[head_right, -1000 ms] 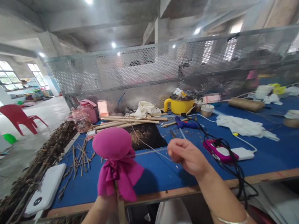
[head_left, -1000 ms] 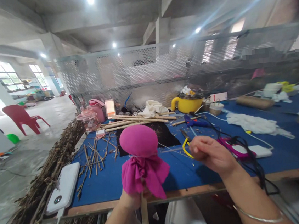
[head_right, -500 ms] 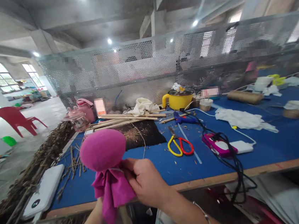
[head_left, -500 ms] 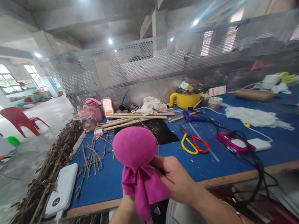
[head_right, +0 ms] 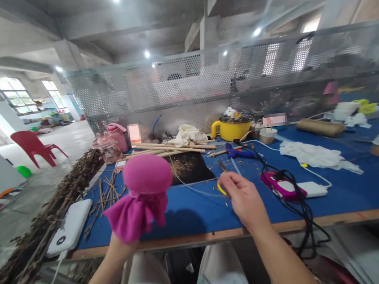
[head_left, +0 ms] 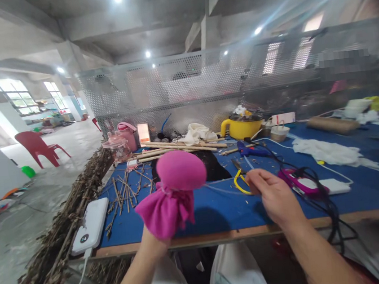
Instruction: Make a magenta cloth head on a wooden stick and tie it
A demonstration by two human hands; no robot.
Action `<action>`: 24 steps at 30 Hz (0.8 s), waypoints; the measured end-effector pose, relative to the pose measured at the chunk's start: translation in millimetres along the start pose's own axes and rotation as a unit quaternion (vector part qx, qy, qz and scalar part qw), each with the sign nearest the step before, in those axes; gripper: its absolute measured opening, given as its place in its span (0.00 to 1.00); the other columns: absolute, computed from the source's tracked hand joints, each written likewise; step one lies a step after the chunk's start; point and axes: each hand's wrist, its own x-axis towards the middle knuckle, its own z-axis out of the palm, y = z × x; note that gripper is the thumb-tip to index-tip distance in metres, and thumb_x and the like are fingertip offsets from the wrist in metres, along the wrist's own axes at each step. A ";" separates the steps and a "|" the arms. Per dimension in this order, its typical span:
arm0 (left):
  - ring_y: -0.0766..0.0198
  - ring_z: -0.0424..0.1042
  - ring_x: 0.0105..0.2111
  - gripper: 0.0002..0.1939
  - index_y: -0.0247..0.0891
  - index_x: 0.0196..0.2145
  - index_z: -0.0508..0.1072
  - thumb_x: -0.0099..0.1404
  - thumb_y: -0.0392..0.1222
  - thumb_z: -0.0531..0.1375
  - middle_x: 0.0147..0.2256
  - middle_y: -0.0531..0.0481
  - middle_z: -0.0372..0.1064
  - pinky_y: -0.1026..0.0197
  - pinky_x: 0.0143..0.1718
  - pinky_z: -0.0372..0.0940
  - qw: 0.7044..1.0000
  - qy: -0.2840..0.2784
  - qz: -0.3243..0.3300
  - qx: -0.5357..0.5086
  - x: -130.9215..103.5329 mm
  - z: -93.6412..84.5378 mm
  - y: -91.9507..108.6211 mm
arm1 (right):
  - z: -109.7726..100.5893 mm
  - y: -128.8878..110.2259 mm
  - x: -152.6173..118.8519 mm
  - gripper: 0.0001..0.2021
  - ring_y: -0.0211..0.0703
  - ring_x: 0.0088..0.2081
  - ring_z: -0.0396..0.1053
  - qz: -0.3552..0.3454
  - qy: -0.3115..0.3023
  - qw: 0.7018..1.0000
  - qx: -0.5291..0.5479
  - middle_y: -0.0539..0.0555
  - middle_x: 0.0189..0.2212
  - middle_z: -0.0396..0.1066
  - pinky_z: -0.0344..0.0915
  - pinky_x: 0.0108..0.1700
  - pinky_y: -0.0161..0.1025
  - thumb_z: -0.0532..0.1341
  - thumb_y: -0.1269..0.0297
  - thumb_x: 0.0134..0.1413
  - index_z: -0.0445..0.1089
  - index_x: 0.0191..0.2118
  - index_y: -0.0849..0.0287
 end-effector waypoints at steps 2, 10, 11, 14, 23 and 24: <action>0.49 0.66 0.53 0.14 0.42 0.41 0.76 0.55 0.43 0.65 0.47 0.44 0.72 0.46 0.60 0.59 1.000 -0.023 0.000 0.016 -3.9 16.2 8.2 | 0.1 -9.3 3.0 0.30 0.51 0.45 0.67 -0.090 0.048 0.991 -0.087 0.59 0.44 0.68 0.64 0.45 0.45 0.64 0.41 0.42 0.65 0.47 0.57; 0.56 0.72 0.46 0.15 0.41 0.45 0.74 0.64 0.47 0.57 0.46 0.47 0.74 0.56 0.51 0.65 0.977 -0.209 -0.038 0.033 -13.0 26.4 24.5 | 33.0 -55.1 -10.7 0.37 0.55 0.53 0.65 -0.124 -0.229 0.962 -0.083 0.58 0.53 0.65 0.64 0.52 0.46 0.70 0.51 0.38 0.61 0.55 0.55; 0.55 0.72 0.46 0.16 0.40 0.45 0.74 0.64 0.48 0.56 0.46 0.46 0.74 0.54 0.51 0.65 0.974 -0.198 -0.063 0.084 -13.0 15.2 28.7 | 35.1 -53.8 -9.2 0.34 0.54 0.52 0.66 -0.110 -0.217 0.966 -0.089 0.58 0.52 0.67 0.64 0.51 0.46 0.69 0.53 0.39 0.62 0.54 0.56; 0.51 0.72 0.42 0.19 0.37 0.42 0.73 0.67 0.51 0.50 0.39 0.43 0.74 0.48 0.49 0.63 0.959 -0.006 -0.092 0.270 -9.7 -12.6 43.2 | 41.0 -48.3 -5.1 0.31 0.52 0.48 0.68 -0.074 -0.211 0.970 -0.095 0.57 0.50 0.68 0.66 0.49 0.45 0.68 0.55 0.40 0.64 0.53 0.57; 0.65 0.67 0.29 0.28 0.33 0.41 0.70 0.50 0.56 0.67 0.30 0.49 0.69 0.63 0.36 0.64 0.918 -0.298 -0.172 -0.200 7.3 47.4 11.7 | 63.1 -71.2 0.4 0.30 0.49 0.44 0.70 -0.058 -0.244 0.966 -0.054 0.55 0.45 0.72 0.67 0.45 0.42 0.70 0.57 0.34 0.68 0.49 0.58; 0.67 0.65 0.27 0.25 0.33 0.39 0.70 0.51 0.55 0.67 0.28 0.51 0.68 0.65 0.34 0.63 0.917 -0.287 -0.182 -0.208 5.9 50.7 7.9 | 63.4 -70.7 1.7 0.30 0.49 0.43 0.70 -0.043 -0.251 0.966 -0.054 0.55 0.44 0.72 0.67 0.45 0.42 0.70 0.57 0.34 0.69 0.48 0.58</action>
